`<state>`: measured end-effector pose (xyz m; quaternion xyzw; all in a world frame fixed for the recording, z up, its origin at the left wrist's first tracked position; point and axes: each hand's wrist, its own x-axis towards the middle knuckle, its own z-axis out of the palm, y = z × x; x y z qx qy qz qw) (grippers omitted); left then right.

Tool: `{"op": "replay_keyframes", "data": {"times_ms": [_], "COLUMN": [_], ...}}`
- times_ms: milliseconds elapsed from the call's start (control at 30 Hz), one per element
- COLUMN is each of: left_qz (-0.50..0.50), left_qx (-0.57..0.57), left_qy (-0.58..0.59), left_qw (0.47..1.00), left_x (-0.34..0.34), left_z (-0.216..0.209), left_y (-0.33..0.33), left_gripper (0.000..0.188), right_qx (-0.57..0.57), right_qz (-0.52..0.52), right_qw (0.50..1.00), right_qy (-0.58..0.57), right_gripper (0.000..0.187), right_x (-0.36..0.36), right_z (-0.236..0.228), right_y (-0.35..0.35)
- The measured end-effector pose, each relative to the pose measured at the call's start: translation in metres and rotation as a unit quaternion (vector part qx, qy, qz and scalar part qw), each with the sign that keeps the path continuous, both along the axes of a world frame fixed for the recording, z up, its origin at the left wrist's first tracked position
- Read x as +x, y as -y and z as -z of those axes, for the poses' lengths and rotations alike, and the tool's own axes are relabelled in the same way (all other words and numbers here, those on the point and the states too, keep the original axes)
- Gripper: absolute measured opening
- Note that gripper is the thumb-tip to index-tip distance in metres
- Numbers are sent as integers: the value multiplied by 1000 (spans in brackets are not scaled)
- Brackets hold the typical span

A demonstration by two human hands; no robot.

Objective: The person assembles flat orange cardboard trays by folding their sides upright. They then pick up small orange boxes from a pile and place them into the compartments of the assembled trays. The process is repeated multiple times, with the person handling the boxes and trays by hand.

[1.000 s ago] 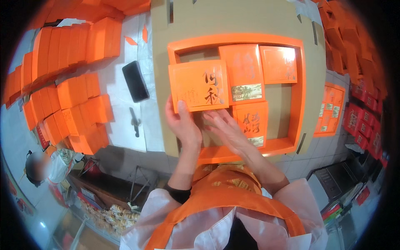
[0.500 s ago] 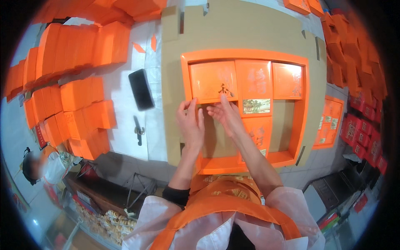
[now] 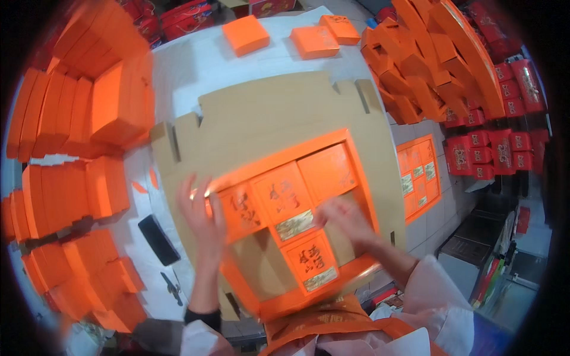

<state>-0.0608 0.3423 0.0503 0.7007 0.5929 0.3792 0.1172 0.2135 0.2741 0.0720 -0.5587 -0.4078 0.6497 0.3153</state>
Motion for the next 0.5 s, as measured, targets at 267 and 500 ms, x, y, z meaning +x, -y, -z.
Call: {"op": "replay_keyframes", "data": {"times_ms": [267, 500], "left_qz": [138, 126], "left_qx": [-107, -77], "left_qy": [-250, -281], "left_qw": [952, 948], "left_x": [85, 102], "left_z": [87, 111], "left_y": [-175, -180], "left_gripper": [49, 55], "right_qx": [288, 160], "right_qz": [-20, 5], "right_qw": [860, 774], "right_qy": [421, 612], "right_gripper": [66, 108], "right_x": [134, 129], "right_z": [70, 128], "right_y": [-282, -424]}}
